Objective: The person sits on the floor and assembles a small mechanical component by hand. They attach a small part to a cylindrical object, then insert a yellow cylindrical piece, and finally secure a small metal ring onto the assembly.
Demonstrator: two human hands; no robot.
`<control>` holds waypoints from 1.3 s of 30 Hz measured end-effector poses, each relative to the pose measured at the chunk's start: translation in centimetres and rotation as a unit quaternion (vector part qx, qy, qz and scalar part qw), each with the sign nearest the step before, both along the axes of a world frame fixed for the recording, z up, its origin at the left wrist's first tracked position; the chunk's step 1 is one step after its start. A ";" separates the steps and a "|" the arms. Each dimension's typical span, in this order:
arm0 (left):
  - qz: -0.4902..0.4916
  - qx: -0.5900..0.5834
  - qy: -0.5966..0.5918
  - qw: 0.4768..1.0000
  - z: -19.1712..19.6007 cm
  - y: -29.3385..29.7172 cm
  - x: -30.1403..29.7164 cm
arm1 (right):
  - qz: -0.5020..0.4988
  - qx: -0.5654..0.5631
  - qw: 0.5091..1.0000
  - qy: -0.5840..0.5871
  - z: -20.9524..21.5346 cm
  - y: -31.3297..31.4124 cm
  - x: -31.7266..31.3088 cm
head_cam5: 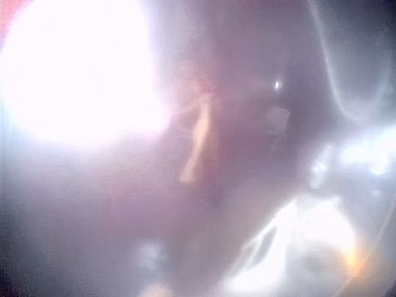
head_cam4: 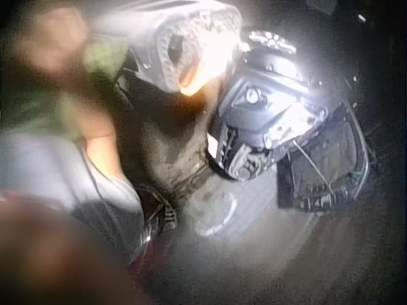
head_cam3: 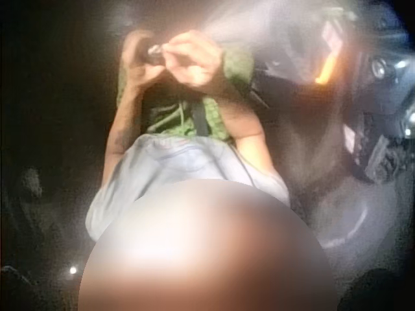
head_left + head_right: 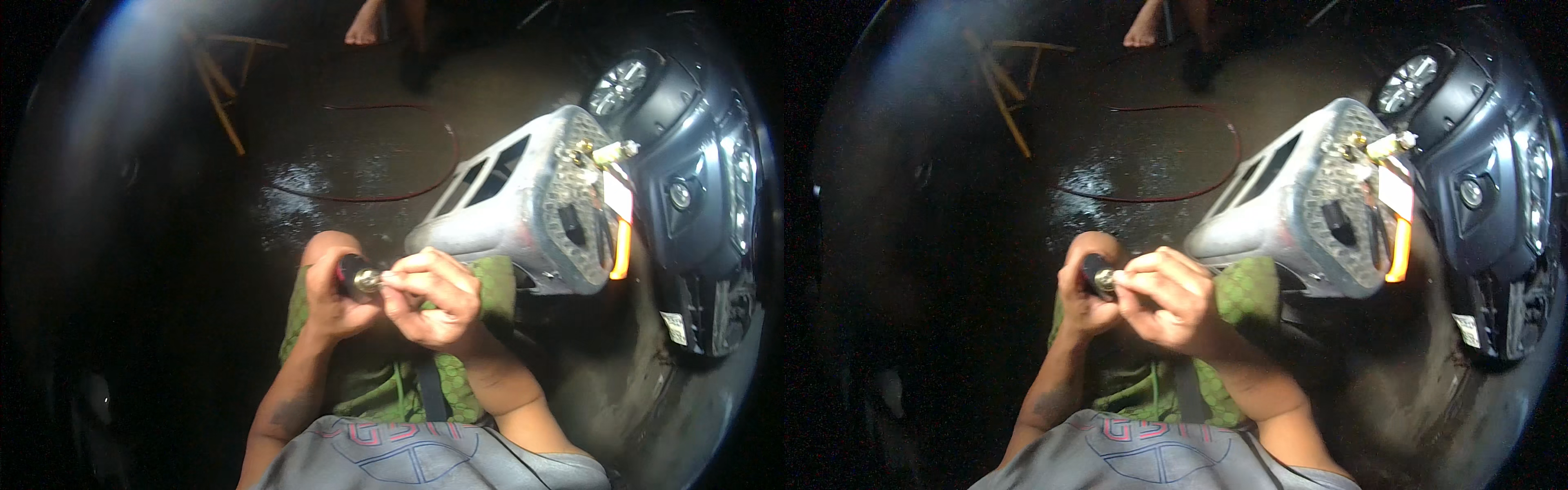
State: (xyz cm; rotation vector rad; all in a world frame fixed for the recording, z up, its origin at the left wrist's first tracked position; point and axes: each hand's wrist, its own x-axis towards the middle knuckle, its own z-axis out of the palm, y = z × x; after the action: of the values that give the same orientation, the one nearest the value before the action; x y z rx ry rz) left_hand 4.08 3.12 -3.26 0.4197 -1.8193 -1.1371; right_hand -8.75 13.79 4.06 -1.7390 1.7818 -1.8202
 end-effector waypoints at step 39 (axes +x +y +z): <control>0.055 -0.241 -0.095 0.964 1.8 0.5 -0.7 | 0.126 0.041 0.979 -0.156 -1.0 2.3 -3.2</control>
State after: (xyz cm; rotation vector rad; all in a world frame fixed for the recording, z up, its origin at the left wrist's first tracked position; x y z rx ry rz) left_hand 3.36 3.66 -1.44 0.3423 -2.1329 -0.5605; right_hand -11.99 16.11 3.09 -1.4723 1.4250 -1.7701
